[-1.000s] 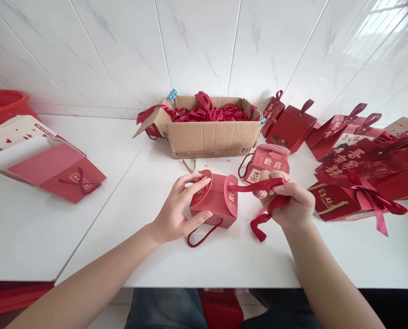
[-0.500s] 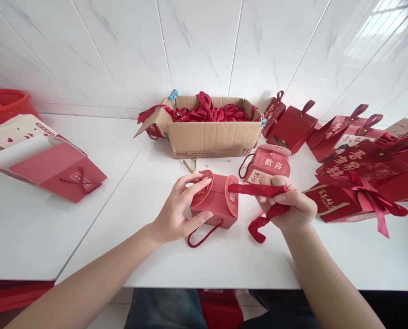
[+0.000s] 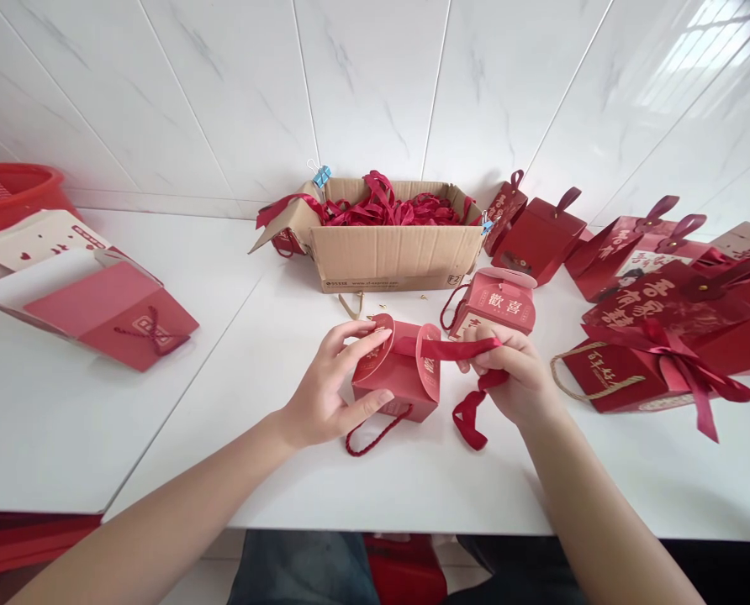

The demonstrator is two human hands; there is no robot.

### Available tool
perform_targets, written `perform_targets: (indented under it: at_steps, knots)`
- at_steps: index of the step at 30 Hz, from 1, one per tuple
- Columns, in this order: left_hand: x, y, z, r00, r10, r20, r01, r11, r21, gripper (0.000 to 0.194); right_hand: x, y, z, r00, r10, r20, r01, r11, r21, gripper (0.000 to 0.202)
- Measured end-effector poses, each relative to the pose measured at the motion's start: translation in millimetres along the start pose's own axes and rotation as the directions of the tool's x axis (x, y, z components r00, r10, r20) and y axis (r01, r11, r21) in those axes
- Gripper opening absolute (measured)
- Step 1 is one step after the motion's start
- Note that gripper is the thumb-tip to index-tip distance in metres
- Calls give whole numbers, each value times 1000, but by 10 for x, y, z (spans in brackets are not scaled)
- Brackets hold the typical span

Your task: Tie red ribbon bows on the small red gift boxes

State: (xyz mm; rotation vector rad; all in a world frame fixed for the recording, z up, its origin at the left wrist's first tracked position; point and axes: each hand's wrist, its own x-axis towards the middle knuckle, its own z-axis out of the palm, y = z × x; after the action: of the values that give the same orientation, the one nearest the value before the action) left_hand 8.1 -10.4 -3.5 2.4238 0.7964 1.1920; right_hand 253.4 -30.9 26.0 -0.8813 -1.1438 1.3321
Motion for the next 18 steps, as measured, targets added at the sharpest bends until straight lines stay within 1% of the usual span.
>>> perform_targets:
  at_steps: [3, 5, 7, 12, 15, 18]
  knots:
    - [3, 10, -4, 1000, -7, -1, 7, 1000, 10, 61, -7, 34, 7, 985, 86, 149, -75, 994, -82, 20]
    - [5, 16, -9, 1000, -16, -6, 16, 1000, 2, 62, -18, 44, 27, 973, 115, 199, -87, 986, -145, 21]
    - [7, 17, -12, 1000, -22, -20, 22, 1000, -17, 61, -26, 44, 43, 976, 112, 188, -69, 973, -220, 23]
    - [22, 16, -5, 997, -10, -76, 6, 999, -51, 57, -21, 28, 42, 994, 51, 92, -18, 942, -336, 42]
    - [33, 24, 3, 995, -3, -101, -2, 999, -49, 54, -7, 25, 36, 1000, -3, 26, 15, 881, -472, 44]
    - [41, 35, 9, 992, -2, -126, -4, 999, -47, 51, 18, 39, 33, 997, -21, 79, 63, 817, -574, 42]
